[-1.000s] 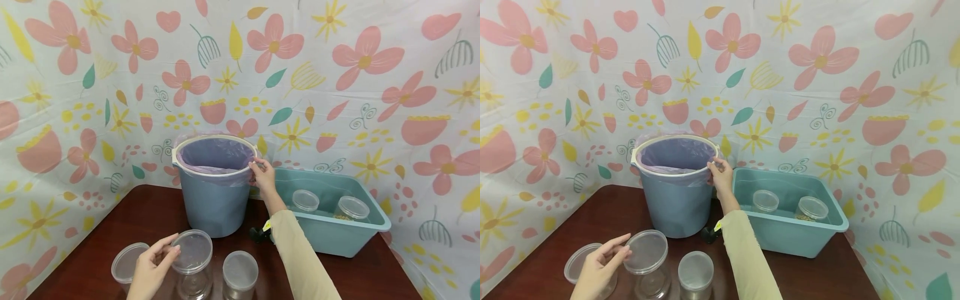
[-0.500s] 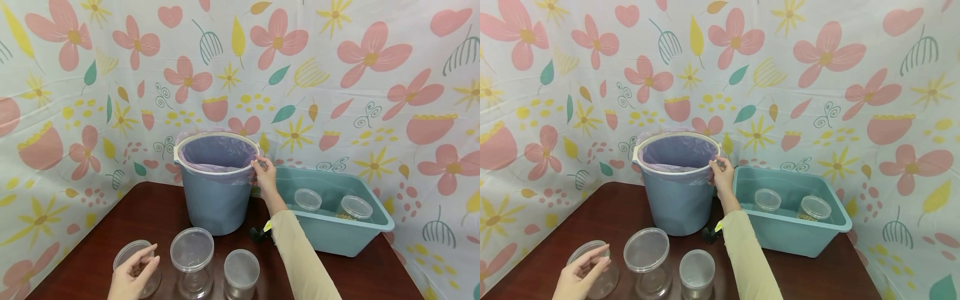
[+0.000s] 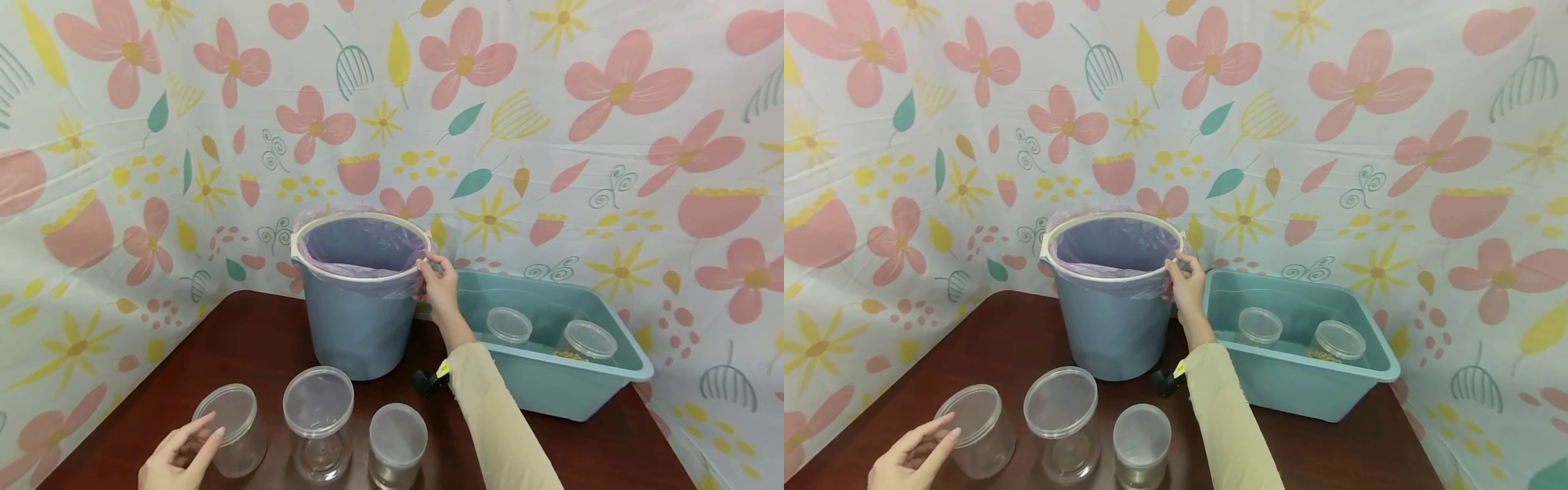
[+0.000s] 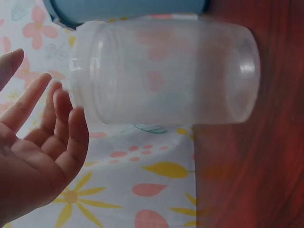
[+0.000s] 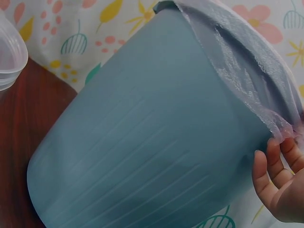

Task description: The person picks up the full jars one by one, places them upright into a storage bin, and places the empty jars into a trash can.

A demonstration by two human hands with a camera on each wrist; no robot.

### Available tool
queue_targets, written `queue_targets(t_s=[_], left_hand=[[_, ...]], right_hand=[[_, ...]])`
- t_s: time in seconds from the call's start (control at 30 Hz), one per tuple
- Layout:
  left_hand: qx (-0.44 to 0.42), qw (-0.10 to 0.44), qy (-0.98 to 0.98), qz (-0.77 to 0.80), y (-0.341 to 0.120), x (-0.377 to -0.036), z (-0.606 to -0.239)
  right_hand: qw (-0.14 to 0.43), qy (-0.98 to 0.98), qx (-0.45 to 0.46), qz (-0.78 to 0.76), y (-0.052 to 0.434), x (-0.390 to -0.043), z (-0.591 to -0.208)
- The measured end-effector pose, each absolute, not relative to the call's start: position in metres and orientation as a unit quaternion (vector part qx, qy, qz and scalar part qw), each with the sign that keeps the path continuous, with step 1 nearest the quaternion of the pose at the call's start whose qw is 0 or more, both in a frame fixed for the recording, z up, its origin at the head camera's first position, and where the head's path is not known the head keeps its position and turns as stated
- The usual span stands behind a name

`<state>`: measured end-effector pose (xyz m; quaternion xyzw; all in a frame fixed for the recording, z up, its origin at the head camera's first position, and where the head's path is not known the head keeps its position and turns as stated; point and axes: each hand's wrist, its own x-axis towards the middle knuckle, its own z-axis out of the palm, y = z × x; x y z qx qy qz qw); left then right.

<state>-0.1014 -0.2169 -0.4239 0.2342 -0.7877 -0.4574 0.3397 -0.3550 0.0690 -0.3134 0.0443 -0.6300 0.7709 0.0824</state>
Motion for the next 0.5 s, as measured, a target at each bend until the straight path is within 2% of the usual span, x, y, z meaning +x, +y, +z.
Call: queue_targets(t_s=[0.1,0.27,0.5], left_hand=[[0.244,0.344,-0.786,-0.453,-0.219,-0.105,-0.428],[0.249,0.314,-0.800,-0.446,-0.224,-0.109,-0.432],[0.239,0.223,-0.833,-0.447,-0.234,-0.114,-0.439]], right_hand=[[0.082,-0.631,0.047,0.770,0.071,-0.355,-0.314],[0.080,-0.631,0.051,0.770,0.071,-0.355,-0.315],[0.073,-0.634,0.052,0.768,0.071,-0.354,-0.315]])
